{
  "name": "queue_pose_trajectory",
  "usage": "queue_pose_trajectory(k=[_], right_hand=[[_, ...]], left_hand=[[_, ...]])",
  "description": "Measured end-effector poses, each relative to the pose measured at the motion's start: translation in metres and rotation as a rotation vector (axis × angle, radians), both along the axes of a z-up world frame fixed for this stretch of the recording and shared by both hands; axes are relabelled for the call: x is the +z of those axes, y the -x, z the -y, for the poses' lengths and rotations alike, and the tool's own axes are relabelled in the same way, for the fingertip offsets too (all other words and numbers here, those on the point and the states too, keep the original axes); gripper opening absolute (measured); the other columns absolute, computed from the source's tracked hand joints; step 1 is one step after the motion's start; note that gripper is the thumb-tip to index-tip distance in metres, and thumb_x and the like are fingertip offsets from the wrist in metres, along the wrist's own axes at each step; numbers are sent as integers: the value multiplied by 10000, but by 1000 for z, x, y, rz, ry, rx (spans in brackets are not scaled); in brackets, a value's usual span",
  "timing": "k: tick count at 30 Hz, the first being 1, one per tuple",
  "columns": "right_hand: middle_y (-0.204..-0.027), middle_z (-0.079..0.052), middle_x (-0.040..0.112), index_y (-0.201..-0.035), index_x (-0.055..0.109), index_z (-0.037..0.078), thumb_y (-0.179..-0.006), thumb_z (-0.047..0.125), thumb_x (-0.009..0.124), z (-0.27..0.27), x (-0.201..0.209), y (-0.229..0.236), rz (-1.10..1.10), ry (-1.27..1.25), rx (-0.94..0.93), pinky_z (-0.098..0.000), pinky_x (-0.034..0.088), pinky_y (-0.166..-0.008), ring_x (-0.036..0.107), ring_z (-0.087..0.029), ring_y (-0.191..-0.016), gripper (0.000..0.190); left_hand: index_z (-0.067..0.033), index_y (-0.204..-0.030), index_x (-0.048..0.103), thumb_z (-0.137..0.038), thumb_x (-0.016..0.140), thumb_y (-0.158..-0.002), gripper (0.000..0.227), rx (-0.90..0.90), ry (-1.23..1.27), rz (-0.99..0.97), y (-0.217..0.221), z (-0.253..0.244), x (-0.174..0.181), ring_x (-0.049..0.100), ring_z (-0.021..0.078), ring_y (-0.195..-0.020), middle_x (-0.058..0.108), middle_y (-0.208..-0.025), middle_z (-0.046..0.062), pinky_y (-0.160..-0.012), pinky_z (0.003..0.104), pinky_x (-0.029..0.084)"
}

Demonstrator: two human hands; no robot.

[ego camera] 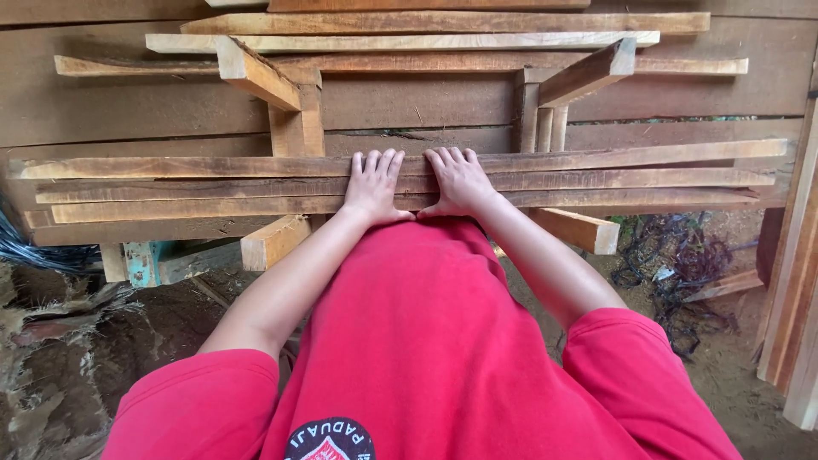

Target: Sort and organize thin wooden planks from a large stack in a workshop setting.

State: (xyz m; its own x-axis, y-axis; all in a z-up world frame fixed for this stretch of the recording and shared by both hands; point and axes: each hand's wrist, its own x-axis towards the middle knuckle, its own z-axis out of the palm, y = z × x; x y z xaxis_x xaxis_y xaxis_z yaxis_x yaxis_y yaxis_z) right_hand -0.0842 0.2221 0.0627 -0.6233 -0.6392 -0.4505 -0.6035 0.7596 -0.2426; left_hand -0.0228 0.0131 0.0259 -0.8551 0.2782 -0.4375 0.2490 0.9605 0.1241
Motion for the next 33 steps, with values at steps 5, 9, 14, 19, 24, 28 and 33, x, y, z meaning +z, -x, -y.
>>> queue_pose_trajectory(k=[5,9,14,19,24,28,33], right_hand=[[-1378,-102,550,-1510,405,100,-565,864,730,-1,-3,11,81,33,-8,-502,398,-1094,515,-285,-1327,1257],[-1341,-87,578,-1515,415,120,-554,857,757,1,-6,12,120,-16,-30,-485,401,-1099,532,-276,-1315,1258],[-1320,-90,578,-1512,416,125,-537,868,756,0,-10,14,132,3,-42,-496,402,-1094,534,-283,-1302,1272],[-1324,-79,573,-1516,413,134,-505,893,761,1,-15,19,155,4,-63,-494,398,-1100,527,-270,-1313,1311],[-1364,-117,605,-1472,499,135,-695,782,774,10,0,40,427,23,-193,-562,370,-1139,555,-332,-1326,1047],[-1310,-238,644,-1381,578,20,-847,632,753,9,-16,79,499,303,-388,-595,419,-1103,566,-445,-1306,831],[-1405,-257,530,-1442,526,37,-935,524,773,11,-50,183,133,407,-512,-647,478,-1027,563,-513,-1266,745]], left_hand=[[-121,-1595,303,-845,715,-628,1277,5,-18,46,11,5,12,404,238,-1353,419,-1532,54,-1095,492,281],[-113,-1559,376,-842,731,-615,1244,32,36,137,21,-4,16,431,248,-1357,460,-1533,53,-1072,510,315],[-116,-1531,410,-841,764,-567,1257,52,11,177,29,-5,10,453,273,-1351,481,-1518,61,-1053,537,354],[-130,-1500,443,-863,753,-552,1237,60,11,232,49,-4,3,467,267,-1335,491,-1492,50,-1020,522,388],[-169,-1228,707,-848,542,-796,822,271,-140,493,88,0,12,594,320,-1309,680,-1344,81,-1059,536,410],[-183,-1237,707,-785,574,-841,733,364,-139,542,134,19,-13,617,319,-1305,698,-1335,96,-1043,546,439],[-54,-1369,581,-582,669,-943,684,400,-287,190,238,70,-21,585,439,-1281,640,-1342,240,-1015,624,469]])
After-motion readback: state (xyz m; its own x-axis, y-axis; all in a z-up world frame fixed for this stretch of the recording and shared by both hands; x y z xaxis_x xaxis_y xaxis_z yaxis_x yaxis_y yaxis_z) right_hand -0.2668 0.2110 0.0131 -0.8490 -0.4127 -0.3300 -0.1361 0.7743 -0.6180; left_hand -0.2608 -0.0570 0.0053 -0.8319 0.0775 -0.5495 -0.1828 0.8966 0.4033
